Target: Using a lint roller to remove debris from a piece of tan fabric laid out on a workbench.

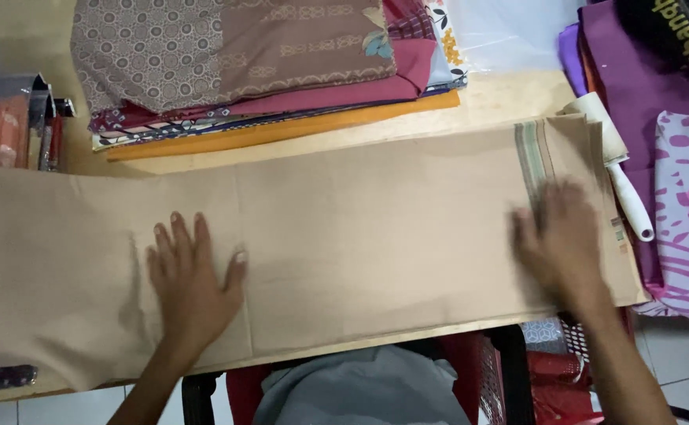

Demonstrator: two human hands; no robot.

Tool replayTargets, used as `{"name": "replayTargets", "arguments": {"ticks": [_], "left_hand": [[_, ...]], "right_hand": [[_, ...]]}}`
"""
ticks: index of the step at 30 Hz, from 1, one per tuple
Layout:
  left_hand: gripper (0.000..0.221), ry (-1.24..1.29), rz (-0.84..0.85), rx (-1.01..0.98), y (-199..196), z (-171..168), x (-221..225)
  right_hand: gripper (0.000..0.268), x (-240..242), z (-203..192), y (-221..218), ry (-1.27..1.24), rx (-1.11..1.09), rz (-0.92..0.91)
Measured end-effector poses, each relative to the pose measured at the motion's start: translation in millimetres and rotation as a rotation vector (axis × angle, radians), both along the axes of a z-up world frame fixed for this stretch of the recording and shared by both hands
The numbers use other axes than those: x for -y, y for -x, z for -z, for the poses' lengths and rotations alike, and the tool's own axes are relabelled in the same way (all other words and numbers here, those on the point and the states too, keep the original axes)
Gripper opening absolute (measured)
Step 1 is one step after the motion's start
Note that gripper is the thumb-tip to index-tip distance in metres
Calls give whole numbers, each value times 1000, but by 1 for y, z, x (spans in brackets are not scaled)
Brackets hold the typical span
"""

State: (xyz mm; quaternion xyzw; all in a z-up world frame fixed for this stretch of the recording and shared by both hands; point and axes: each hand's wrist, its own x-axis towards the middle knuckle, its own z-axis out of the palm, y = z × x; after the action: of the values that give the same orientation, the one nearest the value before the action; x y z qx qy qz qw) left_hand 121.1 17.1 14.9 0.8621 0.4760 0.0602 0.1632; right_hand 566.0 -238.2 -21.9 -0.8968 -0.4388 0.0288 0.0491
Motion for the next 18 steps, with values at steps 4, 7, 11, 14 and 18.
{"name": "replayTargets", "arguments": {"ticks": [4,7,11,14,18], "left_hand": [[81,132,211,67,-73,-14,14],[80,164,332,21,-100,-13,15],[74,187,271,-6,-82,-24,-15],[75,123,101,-8,-56,-12,-38],[82,-35,-13,-46,-36,9,-54]], "right_hand": [[71,-79,-45,97,-95,-228,-411],[73,-110,-32,123,23,-239,-562],[72,-103,-21,43,43,-96,-409],[72,-83,-18,-13,-11,23,-230],[74,-67,-31,-43,-90,-82,-91]]}}
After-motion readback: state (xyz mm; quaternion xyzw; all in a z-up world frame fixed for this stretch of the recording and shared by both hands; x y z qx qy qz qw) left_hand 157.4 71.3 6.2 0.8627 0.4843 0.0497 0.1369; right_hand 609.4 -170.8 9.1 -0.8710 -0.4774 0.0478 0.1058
